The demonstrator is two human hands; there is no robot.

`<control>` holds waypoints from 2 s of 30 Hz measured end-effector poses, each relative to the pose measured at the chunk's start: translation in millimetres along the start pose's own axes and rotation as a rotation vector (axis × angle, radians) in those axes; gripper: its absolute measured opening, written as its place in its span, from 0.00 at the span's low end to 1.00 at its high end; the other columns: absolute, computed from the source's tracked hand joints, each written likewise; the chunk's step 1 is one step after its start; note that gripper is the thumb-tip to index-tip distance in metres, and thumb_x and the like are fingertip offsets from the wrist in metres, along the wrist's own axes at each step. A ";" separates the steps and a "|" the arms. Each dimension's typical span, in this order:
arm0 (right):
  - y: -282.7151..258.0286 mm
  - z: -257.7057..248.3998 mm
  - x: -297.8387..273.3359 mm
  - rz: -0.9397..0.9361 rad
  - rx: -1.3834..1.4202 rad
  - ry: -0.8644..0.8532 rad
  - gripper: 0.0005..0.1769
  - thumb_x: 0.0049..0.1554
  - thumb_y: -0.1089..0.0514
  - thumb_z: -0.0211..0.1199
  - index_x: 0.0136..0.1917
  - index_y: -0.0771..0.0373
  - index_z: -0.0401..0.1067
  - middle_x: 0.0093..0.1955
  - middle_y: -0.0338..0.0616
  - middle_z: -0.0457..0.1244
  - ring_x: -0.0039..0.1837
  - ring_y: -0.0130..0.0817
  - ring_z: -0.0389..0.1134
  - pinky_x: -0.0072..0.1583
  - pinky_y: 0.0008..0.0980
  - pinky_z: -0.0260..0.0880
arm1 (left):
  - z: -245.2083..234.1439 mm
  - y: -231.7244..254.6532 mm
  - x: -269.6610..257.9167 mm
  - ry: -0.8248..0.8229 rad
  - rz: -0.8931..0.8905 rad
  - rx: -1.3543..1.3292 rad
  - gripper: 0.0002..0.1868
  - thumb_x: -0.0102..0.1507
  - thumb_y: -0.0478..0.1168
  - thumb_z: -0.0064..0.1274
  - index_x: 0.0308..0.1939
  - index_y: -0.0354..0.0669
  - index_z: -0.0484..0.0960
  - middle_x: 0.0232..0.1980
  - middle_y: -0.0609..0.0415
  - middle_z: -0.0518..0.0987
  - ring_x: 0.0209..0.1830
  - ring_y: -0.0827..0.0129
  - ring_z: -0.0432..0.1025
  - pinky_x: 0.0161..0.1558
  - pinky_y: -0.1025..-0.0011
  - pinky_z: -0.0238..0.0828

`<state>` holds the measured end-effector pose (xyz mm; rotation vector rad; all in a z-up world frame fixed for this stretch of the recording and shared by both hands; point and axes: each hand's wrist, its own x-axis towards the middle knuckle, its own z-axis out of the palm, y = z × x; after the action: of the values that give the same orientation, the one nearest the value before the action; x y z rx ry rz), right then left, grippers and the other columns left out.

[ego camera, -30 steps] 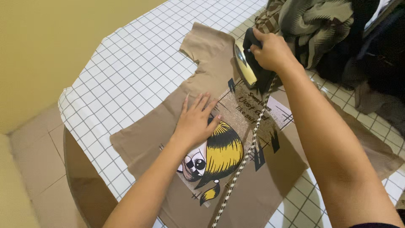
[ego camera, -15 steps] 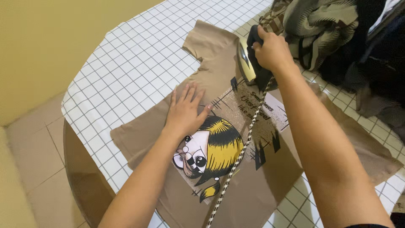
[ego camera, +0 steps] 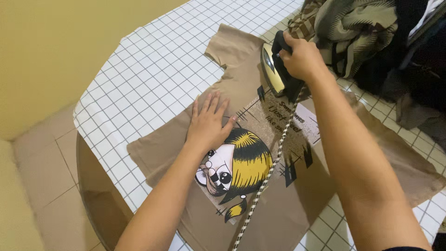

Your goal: The person irons a beige t-shirt with a graphic print on a tiled table using a steam iron. After ironing, the person places the t-shirt on a hanger and then picks up a black t-shirt to begin ironing it.

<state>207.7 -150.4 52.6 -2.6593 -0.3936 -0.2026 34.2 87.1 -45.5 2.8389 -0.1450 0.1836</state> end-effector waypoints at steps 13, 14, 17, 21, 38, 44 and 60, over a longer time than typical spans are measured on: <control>6.3 2.6 -0.4 -0.012 0.048 -0.033 0.33 0.57 0.53 0.66 0.75 0.51 0.66 0.60 0.65 0.66 0.63 0.58 0.69 0.66 0.46 0.66 | -1.6 -0.3 0.7 0.015 -0.001 -0.012 0.37 0.68 0.63 0.35 0.77 0.50 0.60 0.83 0.48 0.49 0.83 0.57 0.39 0.77 0.46 0.25; 6.0 1.3 1.1 -0.030 0.036 -0.016 0.33 0.57 0.53 0.66 0.75 0.52 0.66 0.60 0.65 0.66 0.64 0.59 0.68 0.66 0.46 0.66 | -1.8 0.0 1.5 0.019 -0.001 -0.016 0.37 0.68 0.63 0.35 0.77 0.50 0.60 0.83 0.48 0.49 0.84 0.57 0.39 0.77 0.46 0.25; 7.2 8.1 0.5 -0.045 -0.004 0.035 0.32 0.59 0.53 0.66 0.75 0.54 0.66 0.61 0.66 0.66 0.64 0.61 0.67 0.66 0.47 0.66 | -0.6 0.3 0.1 0.017 0.004 -0.021 0.38 0.68 0.63 0.35 0.77 0.50 0.60 0.83 0.47 0.49 0.83 0.57 0.39 0.77 0.46 0.26; 3.8 9.9 1.8 -0.001 -0.005 0.049 0.34 0.59 0.55 0.64 0.78 0.54 0.63 0.61 0.67 0.66 0.63 0.62 0.67 0.65 0.49 0.65 | -1.7 0.2 0.1 0.014 -0.002 -0.011 0.38 0.68 0.64 0.35 0.77 0.50 0.60 0.83 0.48 0.48 0.83 0.58 0.38 0.77 0.47 0.26; -13.7 -2.0 -22.8 -0.085 -0.001 0.003 0.32 0.59 0.53 0.65 0.75 0.52 0.65 0.59 0.64 0.67 0.62 0.61 0.68 0.63 0.49 0.66 | -4.2 2.2 1.1 0.004 -0.005 -0.018 0.37 0.68 0.63 0.35 0.77 0.50 0.59 0.83 0.48 0.49 0.83 0.58 0.38 0.77 0.47 0.24; -12.9 5.1 -14.9 -0.070 -0.003 0.040 0.33 0.59 0.55 0.63 0.77 0.53 0.64 0.60 0.62 0.67 0.61 0.60 0.69 0.63 0.49 0.66 | -0.2 0.0 -0.5 0.026 0.008 -0.011 0.37 0.68 0.63 0.35 0.77 0.49 0.60 0.83 0.47 0.49 0.83 0.57 0.38 0.77 0.46 0.24; -26.1 -2.2 -27.5 -0.045 0.047 -0.014 0.33 0.57 0.55 0.64 0.76 0.53 0.65 0.58 0.64 0.67 0.60 0.60 0.69 0.62 0.49 0.66 | -1.2 0.2 1.0 -0.006 0.003 -0.010 0.38 0.68 0.64 0.33 0.77 0.49 0.59 0.83 0.49 0.47 0.84 0.58 0.37 0.77 0.47 0.24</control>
<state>173.4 -135.5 59.5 -2.6088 -0.4572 -0.1871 35.1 87.3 -44.2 2.8293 -0.1509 0.1752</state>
